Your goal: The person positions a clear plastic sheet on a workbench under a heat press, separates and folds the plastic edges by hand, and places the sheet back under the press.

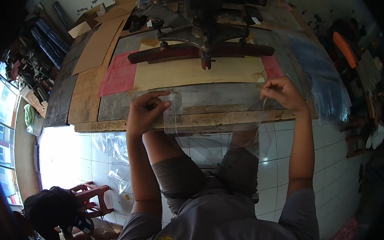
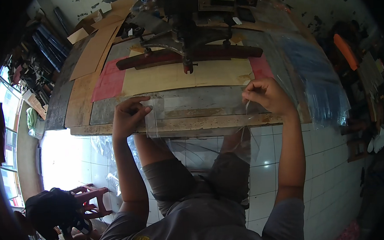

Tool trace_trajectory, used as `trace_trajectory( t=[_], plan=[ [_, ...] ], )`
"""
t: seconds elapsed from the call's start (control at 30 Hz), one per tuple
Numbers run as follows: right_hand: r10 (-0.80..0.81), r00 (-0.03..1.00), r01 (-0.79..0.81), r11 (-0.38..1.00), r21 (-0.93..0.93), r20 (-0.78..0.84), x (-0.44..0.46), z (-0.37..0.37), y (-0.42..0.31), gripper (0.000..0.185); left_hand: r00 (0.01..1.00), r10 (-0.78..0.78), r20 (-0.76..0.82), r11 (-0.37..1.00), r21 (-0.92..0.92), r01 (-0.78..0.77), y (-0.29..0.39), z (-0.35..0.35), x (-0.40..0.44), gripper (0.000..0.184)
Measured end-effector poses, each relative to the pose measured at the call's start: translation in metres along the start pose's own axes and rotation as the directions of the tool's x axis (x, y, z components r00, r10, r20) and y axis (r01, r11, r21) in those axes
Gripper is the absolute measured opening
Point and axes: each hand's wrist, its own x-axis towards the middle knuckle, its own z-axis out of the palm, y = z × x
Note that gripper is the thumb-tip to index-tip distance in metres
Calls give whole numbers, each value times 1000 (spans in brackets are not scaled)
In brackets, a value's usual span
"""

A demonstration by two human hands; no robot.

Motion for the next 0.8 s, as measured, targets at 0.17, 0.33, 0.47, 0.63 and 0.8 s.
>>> trace_trajectory(
  t=[0.17, 0.33, 0.47, 0.63, 0.8],
  plan=[
    [63, 998, -60, 995, -75, 30, -3, -3, -17, 17, 1000, 13, 13, 1000, -6, -13, 1, 0, 0, 30],
    [28, 1000, -29, 992, -125, -4, -7, -3, -23, 16, 999, 35, 4, 999, -24, -35, 0, -1, -1, 29],
    [-53, 996, 59, 995, -78, 73, -12, -6, -19, 22, 999, 46, -1, 999, -13, -46, 0, -2, -1, 28],
    [-165, 972, 168, 986, -3, 165, -13, -5, -19, 42, 1000, -17, -7, 1000, -11, 17, 4, -2, -2, 28],
    [-162, 954, 197, 973, -120, 250, -14, 0, -32, 46, 1000, 21, -3, 1000, -11, -21, -2, -2, -1, 27]
  ],
)
